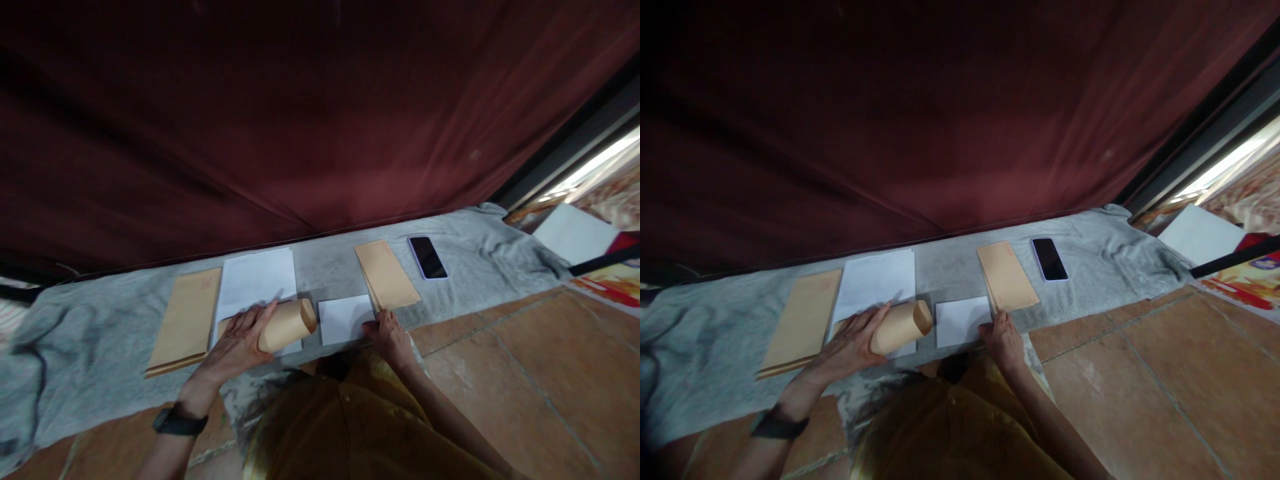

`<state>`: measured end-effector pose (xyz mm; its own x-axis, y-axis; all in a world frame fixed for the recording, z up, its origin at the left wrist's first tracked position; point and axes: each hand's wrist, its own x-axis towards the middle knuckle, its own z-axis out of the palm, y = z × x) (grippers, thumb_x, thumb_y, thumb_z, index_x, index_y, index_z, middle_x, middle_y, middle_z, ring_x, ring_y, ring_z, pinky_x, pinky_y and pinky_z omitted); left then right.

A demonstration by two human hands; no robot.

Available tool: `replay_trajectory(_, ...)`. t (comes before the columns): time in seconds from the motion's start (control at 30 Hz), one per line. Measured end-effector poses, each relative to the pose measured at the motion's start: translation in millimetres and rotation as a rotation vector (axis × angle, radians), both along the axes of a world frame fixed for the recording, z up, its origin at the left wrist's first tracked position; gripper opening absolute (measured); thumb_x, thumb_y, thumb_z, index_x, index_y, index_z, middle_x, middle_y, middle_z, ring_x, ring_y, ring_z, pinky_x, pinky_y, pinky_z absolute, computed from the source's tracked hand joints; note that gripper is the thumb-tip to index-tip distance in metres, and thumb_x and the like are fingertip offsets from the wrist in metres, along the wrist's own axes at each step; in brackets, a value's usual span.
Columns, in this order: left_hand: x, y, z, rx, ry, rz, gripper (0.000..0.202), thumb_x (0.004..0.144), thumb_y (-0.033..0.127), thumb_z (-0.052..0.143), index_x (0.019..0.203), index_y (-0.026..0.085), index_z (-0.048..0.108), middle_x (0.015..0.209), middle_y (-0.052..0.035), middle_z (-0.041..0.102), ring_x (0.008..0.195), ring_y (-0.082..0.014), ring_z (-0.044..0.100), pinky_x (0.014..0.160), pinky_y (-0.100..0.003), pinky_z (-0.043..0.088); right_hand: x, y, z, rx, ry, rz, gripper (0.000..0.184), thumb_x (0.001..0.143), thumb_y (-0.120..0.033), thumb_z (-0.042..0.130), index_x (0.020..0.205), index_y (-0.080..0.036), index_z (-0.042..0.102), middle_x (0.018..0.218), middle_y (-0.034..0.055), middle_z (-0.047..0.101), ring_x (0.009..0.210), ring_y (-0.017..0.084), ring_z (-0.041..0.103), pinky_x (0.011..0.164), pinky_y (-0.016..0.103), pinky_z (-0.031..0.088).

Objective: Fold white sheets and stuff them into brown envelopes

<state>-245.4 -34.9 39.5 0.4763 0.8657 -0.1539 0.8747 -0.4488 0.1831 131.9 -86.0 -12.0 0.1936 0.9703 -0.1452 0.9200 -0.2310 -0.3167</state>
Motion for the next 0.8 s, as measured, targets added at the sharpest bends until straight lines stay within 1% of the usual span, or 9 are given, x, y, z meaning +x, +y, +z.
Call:
replay_trajectory(0.17,4.0,0.2,-0.3,-0.06,0.046,0.026,0.115,0.069,0.04,0.075,0.161,0.029,0.006,0.158,-0.0163,0.038,0.147,-0.0362,0.034,0.115,-0.052,0.031,-2.0,0.6,-1.7,0.06,0.052,0.008,0.019,0.093,-0.032,0.06,0.104,-0.019,0.05,0.102,0.0101,0.066,0.098,0.025,0.067,0.083,0.031,0.047)
replay_trajectory(0.23,5.5,0.3,0.1,-0.069,0.051,0.029,0.114,0.069,0.04,0.074,0.161,0.029,0.007,0.158,-0.0169,0.037,0.147,-0.0362,0.033,0.115,-0.053,0.031,-2.9,0.6,-2.0,0.072,0.06,0.019,0.021,0.094,-0.033,0.059,0.107,-0.018,0.05,0.103,0.0106,0.066,0.1,0.025,0.066,0.085,0.031,0.047)
replay_trajectory(0.33,6.5,-0.2,0.3,-0.055,0.054,0.023,0.114,0.07,0.042,0.073,0.161,0.028,0.007,0.157,-0.0174,0.039,0.147,-0.0363,0.034,0.115,-0.053,0.031,-4.5,1.7,-2.1,0.071,0.054,0.033,0.026,0.092,-0.034,0.062,0.109,-0.017,0.051,0.105,0.0127,0.067,0.102,0.026,0.066,0.088,0.033,0.047)
replay_trajectory(0.47,6.4,-1.0,-1.0,-0.049,0.071,0.022,0.112,0.07,0.043,0.071,0.161,0.026,0.007,0.158,-0.0174,0.038,0.147,-0.0362,0.034,0.116,-0.053,0.029,-7.4,5.2,-2.6,0.054,0.048,0.012,0.028,0.088,-0.033,0.067,0.107,-0.017,0.053,0.104,0.0133,0.067,0.103,0.027,0.066,0.088,0.034,0.047)
replay_trajectory(0.67,7.4,0.9,-1.2,-0.099,0.113,0.047,0.116,0.066,0.042,0.073,0.161,0.027,0.008,0.16,-0.0153,0.035,0.149,-0.0348,0.03,0.118,-0.049,0.028,-9.9,8.8,-4.4,0.073,0.105,-0.035,0.026,0.084,-0.03,0.068,0.101,-0.017,0.054,0.103,0.0143,0.066,0.102,0.029,0.065,0.088,0.035,0.048)
replay_trajectory(0.73,7.8,1.2,-0.9,-0.11,0.115,0.047,0.117,0.065,0.042,0.074,0.161,0.027,0.008,0.159,-0.0156,0.036,0.149,-0.035,0.031,0.118,-0.049,0.027,-8.9,8.4,-6.1,0.114,0.163,-0.053,0.022,0.081,-0.027,0.066,0.097,-0.019,0.053,0.101,0.0127,0.066,0.099,0.028,0.065,0.087,0.035,0.048)
replay_trajectory(0.8,7.5,1.1,-1.2,-0.117,0.11,0.049,0.118,0.065,0.042,0.075,0.161,0.027,0.007,0.159,-0.016,0.035,0.149,-0.0351,0.03,0.118,-0.049,0.026,-6.8,7.6,-8.6,0.144,0.27,-0.068,0.015,0.081,-0.026,0.062,0.091,-0.021,0.051,0.094,0.0093,0.066,0.092,0.025,0.066,0.082,0.033,0.049)
